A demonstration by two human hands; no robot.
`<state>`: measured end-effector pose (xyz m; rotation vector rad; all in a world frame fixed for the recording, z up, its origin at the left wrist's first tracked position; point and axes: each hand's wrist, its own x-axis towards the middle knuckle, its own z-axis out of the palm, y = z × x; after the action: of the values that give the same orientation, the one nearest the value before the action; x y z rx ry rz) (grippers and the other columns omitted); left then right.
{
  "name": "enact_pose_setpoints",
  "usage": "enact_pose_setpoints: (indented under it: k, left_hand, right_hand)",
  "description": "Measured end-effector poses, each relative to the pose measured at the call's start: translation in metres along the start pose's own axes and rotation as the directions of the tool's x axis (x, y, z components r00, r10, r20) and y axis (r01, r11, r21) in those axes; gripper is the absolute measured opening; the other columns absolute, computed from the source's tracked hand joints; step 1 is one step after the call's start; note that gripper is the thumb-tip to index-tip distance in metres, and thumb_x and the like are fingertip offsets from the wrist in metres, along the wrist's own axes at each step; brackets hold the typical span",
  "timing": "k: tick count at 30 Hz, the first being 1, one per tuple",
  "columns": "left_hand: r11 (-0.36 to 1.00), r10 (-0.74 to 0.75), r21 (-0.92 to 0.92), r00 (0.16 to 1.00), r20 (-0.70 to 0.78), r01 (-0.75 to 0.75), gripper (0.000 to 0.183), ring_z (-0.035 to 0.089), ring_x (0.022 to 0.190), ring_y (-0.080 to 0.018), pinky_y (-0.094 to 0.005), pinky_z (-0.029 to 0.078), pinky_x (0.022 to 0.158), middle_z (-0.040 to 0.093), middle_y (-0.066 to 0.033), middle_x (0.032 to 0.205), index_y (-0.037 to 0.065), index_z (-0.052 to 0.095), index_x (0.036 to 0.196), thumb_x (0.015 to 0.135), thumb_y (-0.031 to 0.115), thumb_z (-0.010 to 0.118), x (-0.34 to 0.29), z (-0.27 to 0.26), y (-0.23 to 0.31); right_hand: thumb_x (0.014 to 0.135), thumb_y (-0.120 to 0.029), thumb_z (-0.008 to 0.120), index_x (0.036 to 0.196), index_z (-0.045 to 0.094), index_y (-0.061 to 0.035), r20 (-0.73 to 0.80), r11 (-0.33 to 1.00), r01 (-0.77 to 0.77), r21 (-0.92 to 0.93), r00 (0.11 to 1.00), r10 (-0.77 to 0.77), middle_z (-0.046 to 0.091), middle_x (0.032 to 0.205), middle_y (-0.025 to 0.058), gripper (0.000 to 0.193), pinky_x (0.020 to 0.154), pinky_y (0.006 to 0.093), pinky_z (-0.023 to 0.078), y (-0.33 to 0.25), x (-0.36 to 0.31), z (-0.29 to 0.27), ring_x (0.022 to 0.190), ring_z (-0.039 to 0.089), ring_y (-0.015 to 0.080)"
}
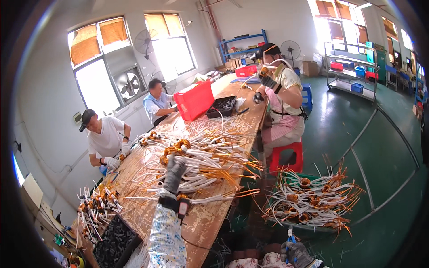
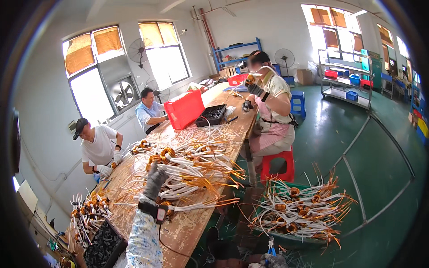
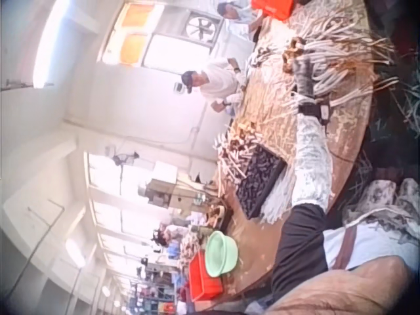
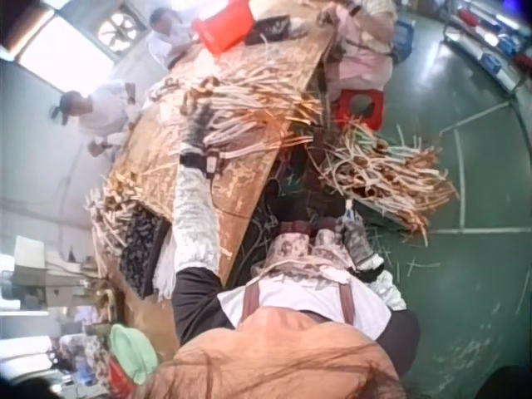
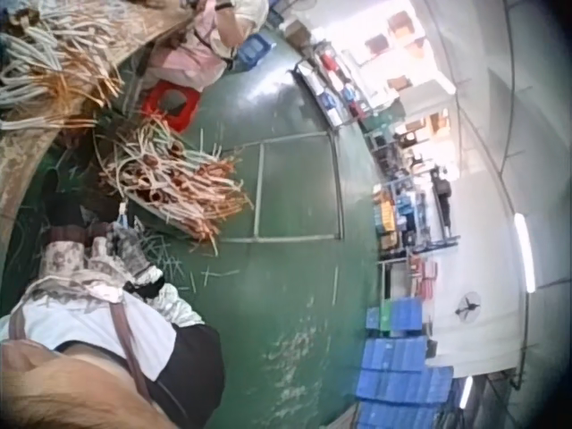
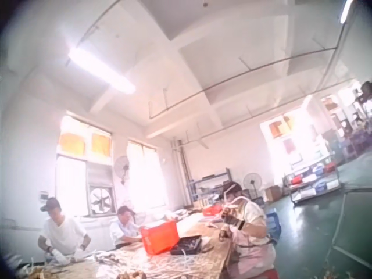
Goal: The person assembles copper-colored coils with white tubes using wire cutters. They pick up individual assemblies from the table, use the cutters to trim or secure wires, and place the finished pieces into a green crate.
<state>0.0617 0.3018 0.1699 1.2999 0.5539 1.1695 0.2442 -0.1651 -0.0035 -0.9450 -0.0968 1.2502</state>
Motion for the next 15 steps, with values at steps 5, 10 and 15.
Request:
enact_pose_setpoints:
  k: [5,10,15]
  left_hand:
    - [0.246,0.138,0.877,0.911,0.39,-0.412,0.077,0.009,0.134,-0.0392,-0.0428,0.011,0.108,0.008,-0.0127,0.148,0.013,0.023,0.14,0.077,0.025,0.064,-0.028,0.022,-0.048]
    - [-0.197,0.064,0.96,0.974,0.216,-0.199,0.068,0.024,0.124,-0.0411,-0.0501,0.017,0.102,0.003,-0.0062,0.15,0.035,0.028,0.137,0.077,0.038,0.059,-0.033,0.049,-0.045]
    - [-0.373,0.371,0.892,0.84,0.395,-0.255,0.052,0.017,0.129,-0.0378,-0.0526,0.011,0.104,0.007,-0.0064,0.149,0.038,0.039,0.131,0.081,0.046,0.052,0.017,0.011,-0.064]
  right_hand:
    - [0.083,-0.022,0.058,0.091,0.053,-0.002,0.05,0.96,-0.159,0.229,0.987,0.151,0.054,0.073,0.0053,0.022,0.057,0.0315,0.045,0.004,0.006,-0.02,0.063,0.053,0.0174]
    - [0.081,-0.021,0.058,0.091,0.054,-0.0004,-0.004,0.94,-0.233,0.248,0.97,0.242,0.055,0.075,0.0088,0.023,0.065,0.0381,0.046,-0.012,0.015,-0.032,0.067,0.053,0.0248]
    - [0.082,-0.019,0.057,0.09,0.054,-0.002,-0.129,0.949,-0.188,0.251,0.966,0.226,0.055,0.072,0.0065,0.019,0.06,0.0375,0.048,-0.021,0.027,-0.031,0.064,0.055,0.0231]
